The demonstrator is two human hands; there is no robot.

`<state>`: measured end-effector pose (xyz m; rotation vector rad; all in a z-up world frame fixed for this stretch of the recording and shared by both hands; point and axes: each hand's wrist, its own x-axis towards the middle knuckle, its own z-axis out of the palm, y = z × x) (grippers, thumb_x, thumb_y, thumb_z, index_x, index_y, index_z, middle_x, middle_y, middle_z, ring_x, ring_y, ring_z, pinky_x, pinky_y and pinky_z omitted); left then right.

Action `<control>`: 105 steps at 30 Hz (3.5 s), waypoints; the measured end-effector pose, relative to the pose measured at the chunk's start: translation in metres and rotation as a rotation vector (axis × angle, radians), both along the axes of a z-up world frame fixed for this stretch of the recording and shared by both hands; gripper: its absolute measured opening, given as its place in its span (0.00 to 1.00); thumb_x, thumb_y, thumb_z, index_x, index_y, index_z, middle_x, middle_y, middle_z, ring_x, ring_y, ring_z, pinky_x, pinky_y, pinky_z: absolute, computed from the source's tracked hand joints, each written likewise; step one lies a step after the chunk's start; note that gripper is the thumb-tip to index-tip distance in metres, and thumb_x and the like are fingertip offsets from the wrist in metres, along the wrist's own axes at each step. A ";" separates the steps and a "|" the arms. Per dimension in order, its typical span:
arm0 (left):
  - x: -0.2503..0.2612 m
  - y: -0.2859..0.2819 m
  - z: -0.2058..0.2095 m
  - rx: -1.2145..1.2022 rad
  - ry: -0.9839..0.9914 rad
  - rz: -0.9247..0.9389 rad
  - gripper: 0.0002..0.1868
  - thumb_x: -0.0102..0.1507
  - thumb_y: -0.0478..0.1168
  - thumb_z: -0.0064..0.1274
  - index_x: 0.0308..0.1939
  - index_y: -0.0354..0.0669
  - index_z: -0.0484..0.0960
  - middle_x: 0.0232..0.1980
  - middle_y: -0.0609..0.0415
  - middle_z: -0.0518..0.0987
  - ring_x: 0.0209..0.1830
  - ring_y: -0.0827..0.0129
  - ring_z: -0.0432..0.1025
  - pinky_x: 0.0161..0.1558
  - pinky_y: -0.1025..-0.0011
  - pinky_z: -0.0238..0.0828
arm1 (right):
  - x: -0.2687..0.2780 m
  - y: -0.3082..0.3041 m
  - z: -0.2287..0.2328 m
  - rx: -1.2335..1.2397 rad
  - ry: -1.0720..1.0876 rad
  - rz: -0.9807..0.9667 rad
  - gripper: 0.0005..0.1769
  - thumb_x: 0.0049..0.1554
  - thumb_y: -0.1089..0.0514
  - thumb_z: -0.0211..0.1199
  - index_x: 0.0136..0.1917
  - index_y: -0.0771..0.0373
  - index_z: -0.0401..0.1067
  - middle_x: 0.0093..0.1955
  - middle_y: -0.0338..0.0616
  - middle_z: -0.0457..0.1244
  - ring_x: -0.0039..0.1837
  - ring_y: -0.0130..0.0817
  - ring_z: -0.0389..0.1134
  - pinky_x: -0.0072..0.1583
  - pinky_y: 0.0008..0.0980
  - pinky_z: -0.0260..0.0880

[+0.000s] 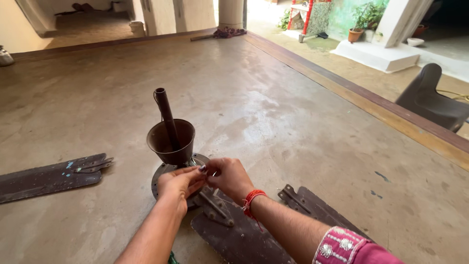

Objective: The person attaches fan blades to the motor housing using a screwdriver and screws. They align each blade, insert screws, and tighten them to secure the blades to the central hub.

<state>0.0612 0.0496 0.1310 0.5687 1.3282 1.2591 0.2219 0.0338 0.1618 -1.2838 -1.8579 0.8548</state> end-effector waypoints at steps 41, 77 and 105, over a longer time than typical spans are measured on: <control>-0.008 -0.029 -0.125 -0.514 0.155 -0.084 0.15 0.56 0.33 0.71 0.46 0.37 0.87 0.38 0.48 0.88 0.38 0.56 0.82 0.33 0.55 0.77 | -0.010 0.019 -0.051 -0.118 -0.311 -0.042 0.09 0.54 0.63 0.69 0.49 0.55 0.83 0.47 0.37 0.74 0.50 0.26 0.76 0.57 0.27 0.77; -0.003 -0.038 -0.029 -0.169 1.055 -0.213 0.10 0.56 0.41 0.69 0.40 0.49 0.87 0.38 0.56 0.86 0.42 0.65 0.82 0.47 0.65 0.76 | -0.019 0.020 -0.058 -0.315 0.033 -0.244 0.08 0.54 0.66 0.68 0.49 0.62 0.82 0.42 0.40 0.75 0.37 0.24 0.73 0.42 0.24 0.78; -0.023 -0.024 -0.058 -0.153 0.811 -0.189 0.11 0.56 0.29 0.67 0.41 0.43 0.87 0.39 0.56 0.86 0.41 0.72 0.81 0.44 0.73 0.81 | -0.028 0.006 -0.066 -0.298 -0.032 -0.189 0.08 0.52 0.67 0.69 0.46 0.60 0.81 0.45 0.39 0.75 0.46 0.24 0.77 0.50 0.23 0.81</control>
